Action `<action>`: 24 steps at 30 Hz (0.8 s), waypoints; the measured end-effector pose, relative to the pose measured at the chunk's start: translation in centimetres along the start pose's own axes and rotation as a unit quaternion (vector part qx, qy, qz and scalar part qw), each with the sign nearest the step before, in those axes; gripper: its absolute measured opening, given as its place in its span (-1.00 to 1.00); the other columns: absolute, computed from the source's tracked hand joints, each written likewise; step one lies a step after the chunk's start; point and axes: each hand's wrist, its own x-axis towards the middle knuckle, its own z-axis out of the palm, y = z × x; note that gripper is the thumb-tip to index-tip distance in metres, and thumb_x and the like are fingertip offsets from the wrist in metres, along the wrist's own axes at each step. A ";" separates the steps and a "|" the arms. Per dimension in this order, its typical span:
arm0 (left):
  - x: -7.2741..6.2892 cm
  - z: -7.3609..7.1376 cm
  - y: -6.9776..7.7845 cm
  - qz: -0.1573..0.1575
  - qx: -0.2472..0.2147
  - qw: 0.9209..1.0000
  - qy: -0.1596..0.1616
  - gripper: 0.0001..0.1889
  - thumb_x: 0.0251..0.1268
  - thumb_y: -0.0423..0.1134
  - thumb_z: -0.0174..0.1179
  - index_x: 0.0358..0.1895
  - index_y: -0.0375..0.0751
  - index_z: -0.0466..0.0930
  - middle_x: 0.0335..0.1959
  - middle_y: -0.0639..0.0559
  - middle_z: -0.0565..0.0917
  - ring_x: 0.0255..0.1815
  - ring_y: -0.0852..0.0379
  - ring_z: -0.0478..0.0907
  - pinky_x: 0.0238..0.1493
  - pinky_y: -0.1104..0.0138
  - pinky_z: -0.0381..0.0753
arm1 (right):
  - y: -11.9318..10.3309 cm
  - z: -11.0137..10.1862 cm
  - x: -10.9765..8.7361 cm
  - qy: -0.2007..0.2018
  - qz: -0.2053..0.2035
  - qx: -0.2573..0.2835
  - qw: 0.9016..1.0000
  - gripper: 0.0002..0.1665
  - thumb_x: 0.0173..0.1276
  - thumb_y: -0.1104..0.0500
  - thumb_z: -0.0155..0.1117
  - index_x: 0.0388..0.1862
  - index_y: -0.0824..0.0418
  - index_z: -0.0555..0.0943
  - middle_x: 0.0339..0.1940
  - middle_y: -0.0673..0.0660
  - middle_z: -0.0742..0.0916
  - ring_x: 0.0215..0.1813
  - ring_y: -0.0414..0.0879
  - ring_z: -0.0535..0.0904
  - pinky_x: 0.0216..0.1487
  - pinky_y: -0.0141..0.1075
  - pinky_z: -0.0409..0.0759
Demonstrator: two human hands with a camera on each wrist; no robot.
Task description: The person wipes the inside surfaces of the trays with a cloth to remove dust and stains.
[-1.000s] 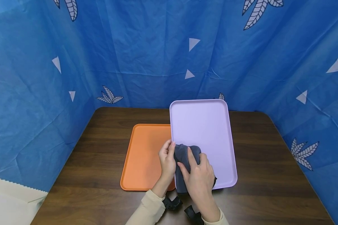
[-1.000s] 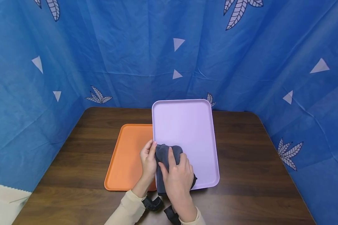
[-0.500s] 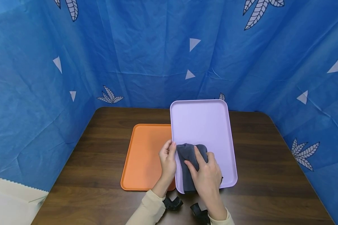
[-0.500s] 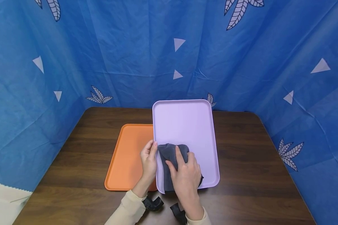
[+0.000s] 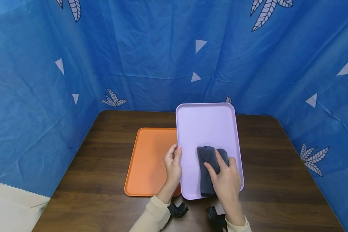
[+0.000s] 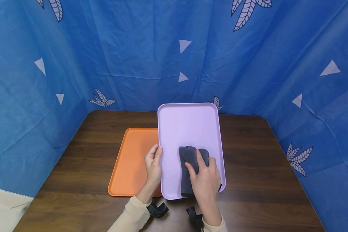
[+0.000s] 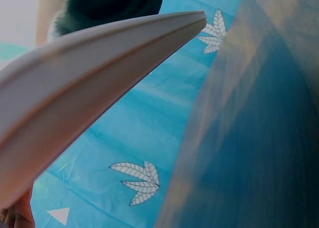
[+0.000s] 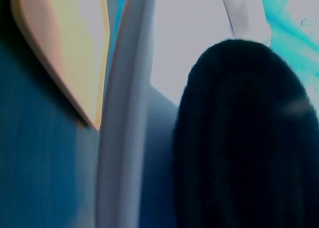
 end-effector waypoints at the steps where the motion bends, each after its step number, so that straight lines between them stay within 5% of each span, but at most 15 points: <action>1: 0.0 0.0 0.0 0.001 0.001 1.000 0.001 -0.70 0.47 -0.37 -0.01 -0.03 -0.64 0.52 -0.43 0.11 0.57 -0.38 0.33 0.54 -0.35 0.48 0.56 | 0.2 -0.1 0.1 -0.004 0.007 0.000 1.000 -0.27 -0.08 0.02 0.64 0.12 0.20 0.66 -0.30 0.40 0.58 -0.60 0.06 0.41 -0.69 -0.21 0.33; 12: 0.1 -0.1 0.0 0.004 0.008 1.000 0.008 -0.71 0.47 -0.37 0.00 -0.02 -0.62 0.53 -0.40 -0.11 0.61 -0.39 0.31 0.55 -0.36 0.47 0.57 | 2.9 -1.2 0.6 -0.037 0.115 -0.002 0.993 -0.30 0.09 0.02 0.55 0.22 0.21 0.60 -0.20 0.37 0.57 -0.42 0.17 0.50 -0.62 -0.14 0.35; 18: 0.2 0.0 0.2 0.005 0.012 1.000 0.008 -0.72 0.46 -0.37 0.01 -0.03 -0.61 0.55 -0.43 -0.07 0.60 -0.40 0.32 0.54 -0.38 0.46 0.57 | 3.1 -1.0 0.5 -0.041 0.127 0.007 0.991 -0.30 0.11 0.02 0.53 0.23 0.20 0.59 -0.18 0.37 0.57 -0.38 0.20 0.53 -0.60 -0.12 0.35; 24: 0.2 -0.1 0.0 0.002 0.018 1.000 0.009 -0.72 0.46 -0.37 0.01 -0.02 -0.60 0.54 -0.41 -0.29 0.59 -0.41 0.32 0.56 -0.39 0.46 0.59 | 3.0 -0.8 0.3 -0.037 0.127 0.006 0.991 -0.31 0.13 0.00 0.52 0.23 0.20 0.59 -0.19 0.37 0.57 -0.42 0.17 0.50 -0.62 -0.12 0.34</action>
